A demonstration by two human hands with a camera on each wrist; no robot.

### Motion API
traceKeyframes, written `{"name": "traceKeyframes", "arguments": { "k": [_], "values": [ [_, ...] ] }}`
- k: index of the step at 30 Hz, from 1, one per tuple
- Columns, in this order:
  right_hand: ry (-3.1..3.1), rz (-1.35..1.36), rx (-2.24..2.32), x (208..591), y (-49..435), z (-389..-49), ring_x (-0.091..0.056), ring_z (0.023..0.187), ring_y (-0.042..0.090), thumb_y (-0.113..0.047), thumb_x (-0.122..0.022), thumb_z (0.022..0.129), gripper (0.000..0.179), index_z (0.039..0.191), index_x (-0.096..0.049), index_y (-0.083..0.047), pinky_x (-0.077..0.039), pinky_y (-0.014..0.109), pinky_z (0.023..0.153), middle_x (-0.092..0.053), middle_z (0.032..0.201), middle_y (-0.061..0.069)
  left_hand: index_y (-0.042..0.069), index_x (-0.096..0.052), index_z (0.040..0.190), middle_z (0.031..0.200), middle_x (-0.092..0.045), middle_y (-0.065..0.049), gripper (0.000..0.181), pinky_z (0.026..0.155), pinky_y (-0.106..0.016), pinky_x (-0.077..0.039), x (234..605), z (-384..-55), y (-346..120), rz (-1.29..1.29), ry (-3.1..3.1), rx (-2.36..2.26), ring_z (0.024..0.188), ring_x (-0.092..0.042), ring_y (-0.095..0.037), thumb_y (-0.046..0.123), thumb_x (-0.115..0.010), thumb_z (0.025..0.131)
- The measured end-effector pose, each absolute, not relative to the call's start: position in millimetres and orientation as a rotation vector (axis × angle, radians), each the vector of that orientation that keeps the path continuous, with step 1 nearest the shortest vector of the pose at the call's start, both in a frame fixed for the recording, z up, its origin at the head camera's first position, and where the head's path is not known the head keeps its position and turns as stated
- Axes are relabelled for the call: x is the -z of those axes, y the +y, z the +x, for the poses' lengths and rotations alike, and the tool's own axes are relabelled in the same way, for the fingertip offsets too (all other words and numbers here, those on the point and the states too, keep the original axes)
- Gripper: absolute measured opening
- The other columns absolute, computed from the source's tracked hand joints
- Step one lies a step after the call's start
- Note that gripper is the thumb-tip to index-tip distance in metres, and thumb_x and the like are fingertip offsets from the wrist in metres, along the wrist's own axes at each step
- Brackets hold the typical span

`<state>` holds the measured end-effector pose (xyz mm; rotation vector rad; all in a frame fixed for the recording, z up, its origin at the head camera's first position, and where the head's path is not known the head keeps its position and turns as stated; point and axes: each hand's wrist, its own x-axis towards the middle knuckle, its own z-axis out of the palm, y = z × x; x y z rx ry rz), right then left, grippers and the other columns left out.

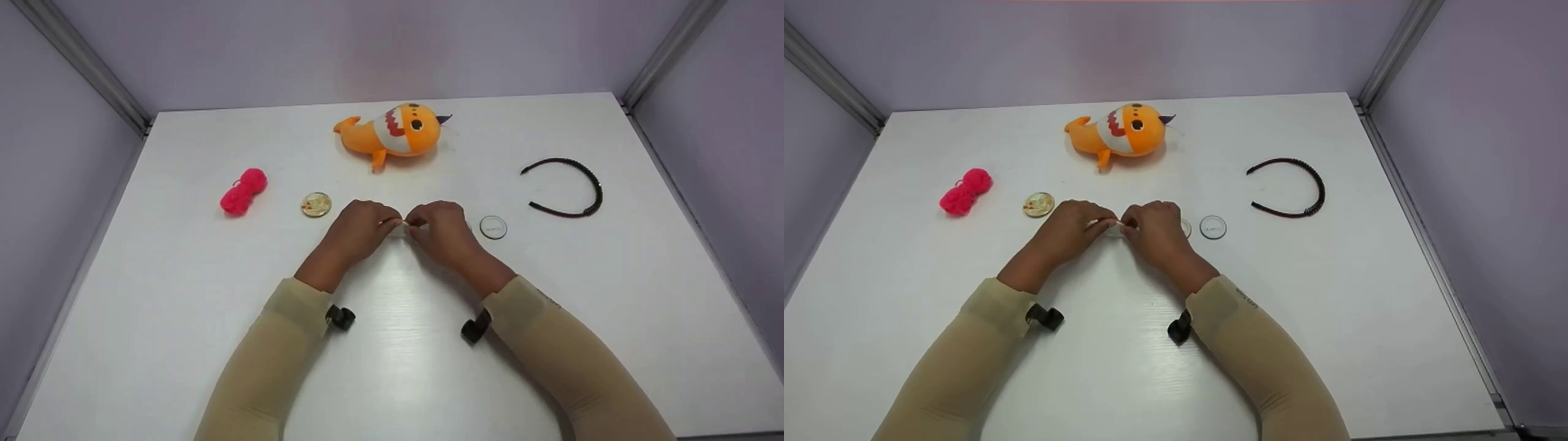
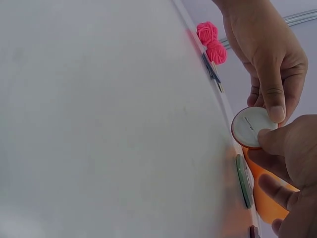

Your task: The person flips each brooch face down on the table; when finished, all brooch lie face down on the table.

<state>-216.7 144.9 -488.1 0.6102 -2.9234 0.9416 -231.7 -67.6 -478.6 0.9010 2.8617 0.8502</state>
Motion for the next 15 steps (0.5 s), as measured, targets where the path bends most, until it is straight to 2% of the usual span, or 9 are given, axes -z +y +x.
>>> {"name": "traceKeyframes", "arguments": {
  "k": [9,15],
  "values": [
    [-2.907,0.623,-0.918,489.5,140.2,-215.7,-0.075,0.106,0.026,-0.015,-0.077,0.102,0.011,0.110,-0.084,-0.013,-0.049,0.048,0.111,-0.084,0.105,0.003,0.017,-0.080,0.121,0.113,-0.081,-0.003,0.021,0.104,-0.048,-0.055,480.9,-225.0,-78.6,0.790,2.841,-0.967,0.108,-0.073,-0.028,0.031,-0.072,0.107],
    [-2.913,0.595,-0.898,490.1,139.1,-216.0,-0.075,0.104,0.026,-0.015,-0.078,0.102,0.010,0.109,-0.084,-0.012,-0.049,0.048,0.109,-0.084,0.103,0.004,0.018,-0.074,0.123,0.111,-0.077,-0.005,0.019,0.103,-0.050,-0.052,483.1,-223.1,-83.9,0.765,2.840,-0.970,0.104,-0.069,-0.029,0.017,-0.075,0.103]
  ]
}}
